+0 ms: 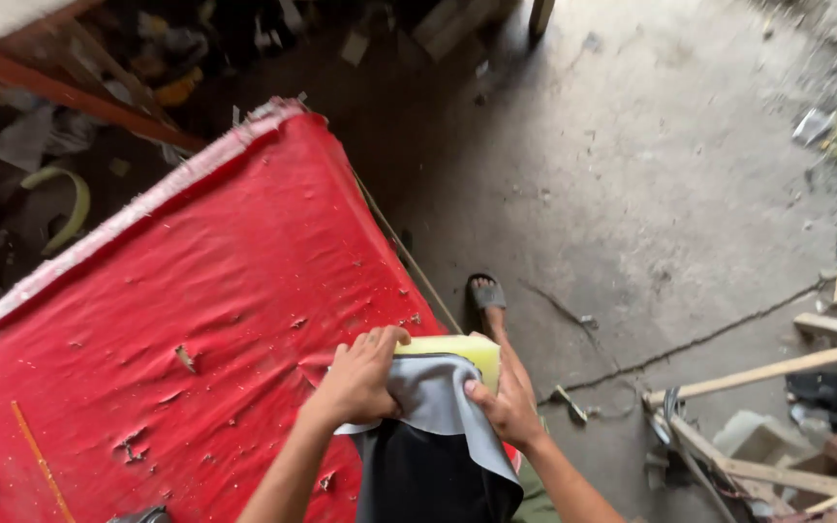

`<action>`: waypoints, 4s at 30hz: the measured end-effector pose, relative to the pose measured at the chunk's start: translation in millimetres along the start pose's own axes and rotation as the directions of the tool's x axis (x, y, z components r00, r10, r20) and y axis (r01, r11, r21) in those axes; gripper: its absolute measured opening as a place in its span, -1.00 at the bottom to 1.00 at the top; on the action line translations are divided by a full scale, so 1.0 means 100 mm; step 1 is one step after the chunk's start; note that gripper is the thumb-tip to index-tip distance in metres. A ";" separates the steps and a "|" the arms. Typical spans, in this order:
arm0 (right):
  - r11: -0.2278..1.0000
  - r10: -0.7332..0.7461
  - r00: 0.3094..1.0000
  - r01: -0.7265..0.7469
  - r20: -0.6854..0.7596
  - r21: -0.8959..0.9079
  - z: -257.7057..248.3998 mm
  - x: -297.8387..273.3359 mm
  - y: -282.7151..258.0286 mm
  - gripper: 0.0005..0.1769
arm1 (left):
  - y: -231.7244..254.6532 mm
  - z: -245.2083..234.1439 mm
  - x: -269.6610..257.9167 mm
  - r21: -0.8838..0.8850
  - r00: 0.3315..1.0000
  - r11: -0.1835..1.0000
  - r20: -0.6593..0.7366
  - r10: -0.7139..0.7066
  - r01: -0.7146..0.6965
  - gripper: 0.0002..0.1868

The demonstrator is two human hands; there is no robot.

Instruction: Stretching and stapling black leather upholstery onto a foam-padded wooden frame using a pneumatic staple gun.

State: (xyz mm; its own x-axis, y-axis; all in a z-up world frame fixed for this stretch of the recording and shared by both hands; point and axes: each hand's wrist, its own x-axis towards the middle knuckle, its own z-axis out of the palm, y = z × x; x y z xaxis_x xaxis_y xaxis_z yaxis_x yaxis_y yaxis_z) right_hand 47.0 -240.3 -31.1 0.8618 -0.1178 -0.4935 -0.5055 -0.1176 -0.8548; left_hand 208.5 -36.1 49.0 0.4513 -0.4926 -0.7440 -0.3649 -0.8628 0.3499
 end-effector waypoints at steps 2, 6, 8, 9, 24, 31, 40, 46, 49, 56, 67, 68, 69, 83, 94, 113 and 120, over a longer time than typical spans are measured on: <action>0.954 0.107 0.994 -0.093 -0.035 0.284 0.04 0.03 0.05 -0.02 | -0.05 -0.18 0.04 -0.138 0.993 0.984 0.028 0.118 -0.113 0.22; 0.917 0.069 0.996 -0.043 -0.051 0.397 0.07 0.01 -0.04 -0.05 | -0.20 -0.01 0.11 -0.171 0.983 0.970 0.037 0.182 -0.173 0.31; 0.910 -0.017 0.999 0.031 -0.038 0.414 0.07 0.00 -0.05 -0.03 | -0.16 -0.02 0.05 -0.173 0.993 0.979 0.040 0.113 -0.105 0.21; 0.909 -0.006 0.999 0.020 -0.035 0.415 0.08 -0.01 -0.01 -0.03 | -0.14 -0.01 0.03 -0.178 0.992 0.979 0.050 0.113 -0.102 0.21; 0.973 -0.009 0.993 -0.019 0.119 0.229 0.00 0.09 -0.34 0.07 | -0.11 0.09 0.16 -0.161 0.982 0.980 -0.166 0.090 -0.117 -0.46; 0.992 0.064 0.998 -0.062 -0.023 0.109 -0.26 -0.01 -0.21 -0.19 | 0.16 0.12 0.40 -0.056 0.944 0.953 -0.168 0.284 -0.297 -0.52; 0.981 -0.027 0.995 0.045 -0.095 0.189 -0.29 -0.03 0.12 -0.38 | 0.65 -0.31 0.45 0.123 0.953 0.945 0.028 0.301 -0.302 -0.53; 0.962 -0.076 0.987 0.109 -0.139 0.251 -0.26 0.00 0.05 -0.36 | 0.55 -0.03 0.64 0.235 0.942 0.921 -0.056 0.331 -0.310 -0.55; 0.980 -0.026 0.973 0.070 -0.229 0.185 -0.19 0.09 0.08 -0.45 | 0.47 0.24 0.65 0.358 0.799 0.882 -0.407 0.444 -0.307 -0.58; 0.945 0.219 0.922 -0.119 -0.319 0.303 -0.18 0.16 0.06 -0.57 | 0.74 0.62 0.25 0.509 0.634 0.762 -0.446 0.631 -0.400 0.04; 0.904 -0.363 0.852 0.224 -0.377 -0.365 -0.13 -0.43 -0.11 -0.34 | 0.58 0.84 0.51 0.529 0.626 0.767 -0.471 0.621 -0.363 -0.30; 0.843 -0.460 0.816 0.278 -0.350 -0.460 -0.13 -0.41 -0.05 -0.45 | 0.58 0.81 0.58 0.530 0.642 0.762 -0.446 0.624 -0.372 -0.33; 0.837 -0.467 0.807 0.272 -0.361 -0.475 -0.06 -0.38 0.07 -0.45 | 0.56 0.71 0.50 0.534 0.625 0.753 -0.449 0.639 -0.386 -0.33; 0.998 0.060 0.831 -0.063 -0.553 0.013 -0.05 0.10 0.17 -0.87 | 0.57 0.55 1.28 0.260 0.846 0.901 -0.329 0.420 -0.346 -0.73; 0.922 0.301 0.824 -0.123 -0.481 0.366 -0.02 0.72 1.12 -0.84 | 0.64 0.24 1.58 -0.048 0.999 0.998 0.028 0.037 -0.036 -0.66; 0.538 0.588 0.809 -0.395 0.005 0.745 -0.02 0.91 1.30 -0.93 | 0.59 0.03 2.05 -0.132 0.855 0.985 0.517 -0.030 0.114 -0.47; 0.895 0.153 0.962 -0.038 -0.227 0.444 -0.31 0.47 0.10 -0.60 | 0.65 -0.04 1.96 -0.113 0.857 0.981 0.510 -0.080 0.159 -0.48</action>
State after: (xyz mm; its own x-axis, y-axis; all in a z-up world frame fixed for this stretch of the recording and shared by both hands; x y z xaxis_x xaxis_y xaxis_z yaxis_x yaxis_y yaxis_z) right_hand 80.8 -277.6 -57.8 0.7416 -0.3556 -0.5689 -0.4661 0.3368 -0.8181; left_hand 276.4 -189.2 -72.1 0.0005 -0.2954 -0.9554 -0.1941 -0.9372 0.2897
